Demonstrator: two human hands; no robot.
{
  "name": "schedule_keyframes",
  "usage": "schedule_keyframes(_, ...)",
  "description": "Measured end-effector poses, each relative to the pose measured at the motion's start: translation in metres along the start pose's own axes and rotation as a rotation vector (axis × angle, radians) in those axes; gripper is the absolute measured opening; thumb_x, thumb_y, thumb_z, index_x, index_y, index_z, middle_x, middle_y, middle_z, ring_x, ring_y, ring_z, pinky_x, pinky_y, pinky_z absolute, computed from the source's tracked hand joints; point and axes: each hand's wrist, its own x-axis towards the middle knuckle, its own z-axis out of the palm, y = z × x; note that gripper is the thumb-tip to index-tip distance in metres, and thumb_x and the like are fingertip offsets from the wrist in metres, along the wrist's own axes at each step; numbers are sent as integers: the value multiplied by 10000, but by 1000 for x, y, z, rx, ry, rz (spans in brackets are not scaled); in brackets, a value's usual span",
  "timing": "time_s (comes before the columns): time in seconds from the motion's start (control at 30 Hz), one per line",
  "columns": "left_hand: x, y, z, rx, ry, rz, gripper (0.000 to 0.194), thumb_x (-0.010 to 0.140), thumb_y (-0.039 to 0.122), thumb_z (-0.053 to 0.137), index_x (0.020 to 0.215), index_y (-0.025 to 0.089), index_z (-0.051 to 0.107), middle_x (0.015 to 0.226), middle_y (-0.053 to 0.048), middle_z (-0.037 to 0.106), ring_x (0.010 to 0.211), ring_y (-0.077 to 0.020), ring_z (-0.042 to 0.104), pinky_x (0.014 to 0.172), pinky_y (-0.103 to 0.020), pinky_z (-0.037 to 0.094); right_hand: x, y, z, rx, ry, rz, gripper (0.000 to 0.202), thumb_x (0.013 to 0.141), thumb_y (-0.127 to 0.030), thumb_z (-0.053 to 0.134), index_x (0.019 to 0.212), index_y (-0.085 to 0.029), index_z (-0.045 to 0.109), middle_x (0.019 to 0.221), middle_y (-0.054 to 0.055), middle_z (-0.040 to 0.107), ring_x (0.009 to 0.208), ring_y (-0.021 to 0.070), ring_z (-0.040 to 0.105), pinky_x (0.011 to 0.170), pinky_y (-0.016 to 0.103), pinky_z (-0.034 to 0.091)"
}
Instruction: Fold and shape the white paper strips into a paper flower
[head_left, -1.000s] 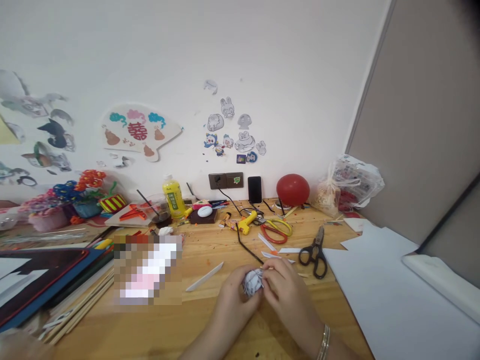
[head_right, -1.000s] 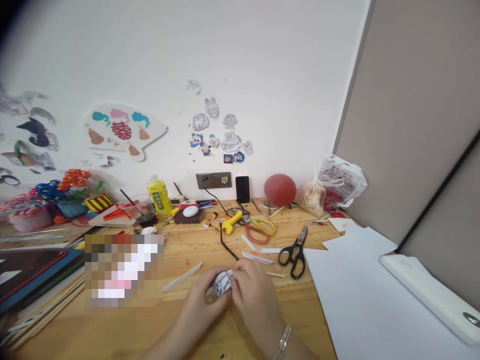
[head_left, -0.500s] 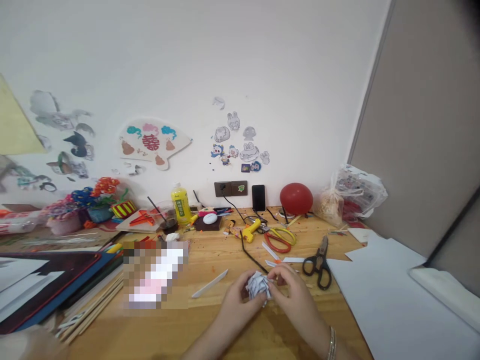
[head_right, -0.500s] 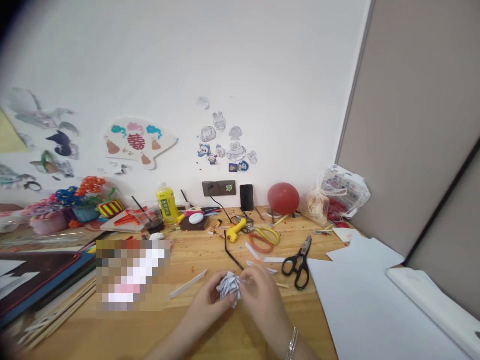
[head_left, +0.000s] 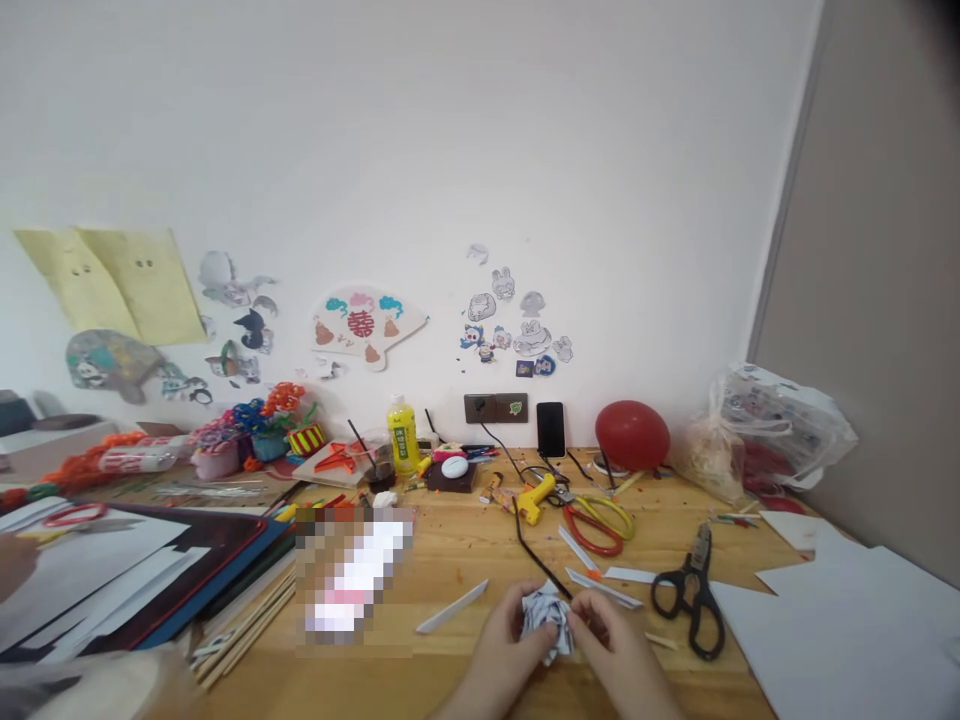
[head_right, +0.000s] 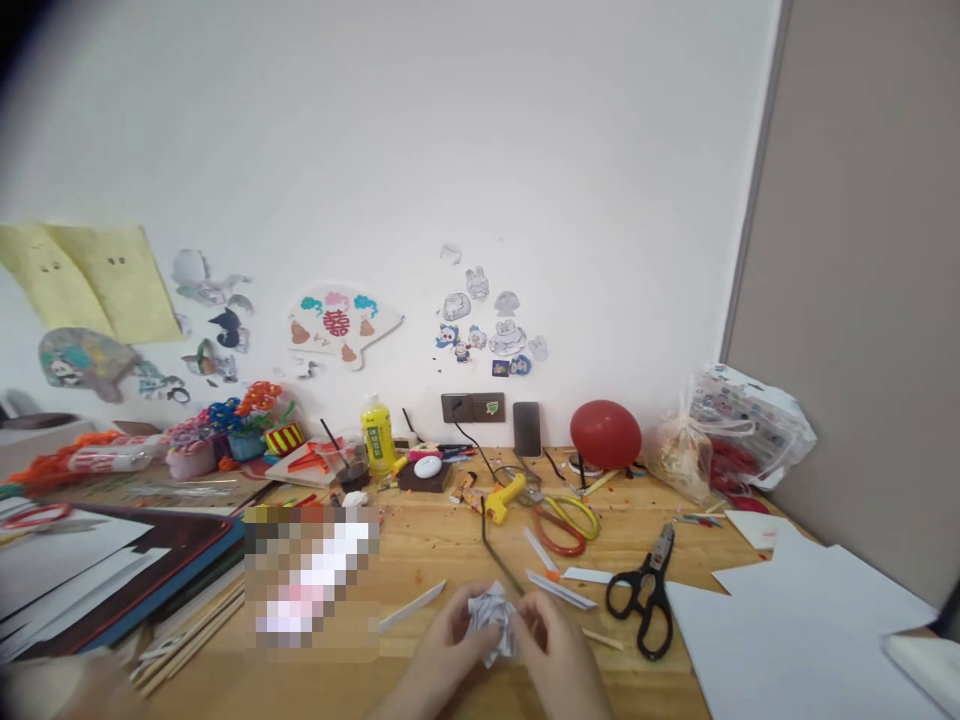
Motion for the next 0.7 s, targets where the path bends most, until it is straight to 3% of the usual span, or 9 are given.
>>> schedule_keyframes(0.4,10,-37,-8,-21,-80,15,496,605,461,693,975,174,530,803,-25,614,767,-188,567,715,-285,431,1,12,-2,7,-133,28,214,804,-367,477,706,-194,556,616,-9,549,562,148,515,542,225,406)
schedule_keyframes(0.7,6,-27,0,0,-72,14,472,616,421,687,975,165,518,824,-30,600,805,-199,540,762,-310,416,-1,3,-11,-41,-137,63,192,775,-343,486,690,-187,558,618,0,558,587,160,527,554,228,406)
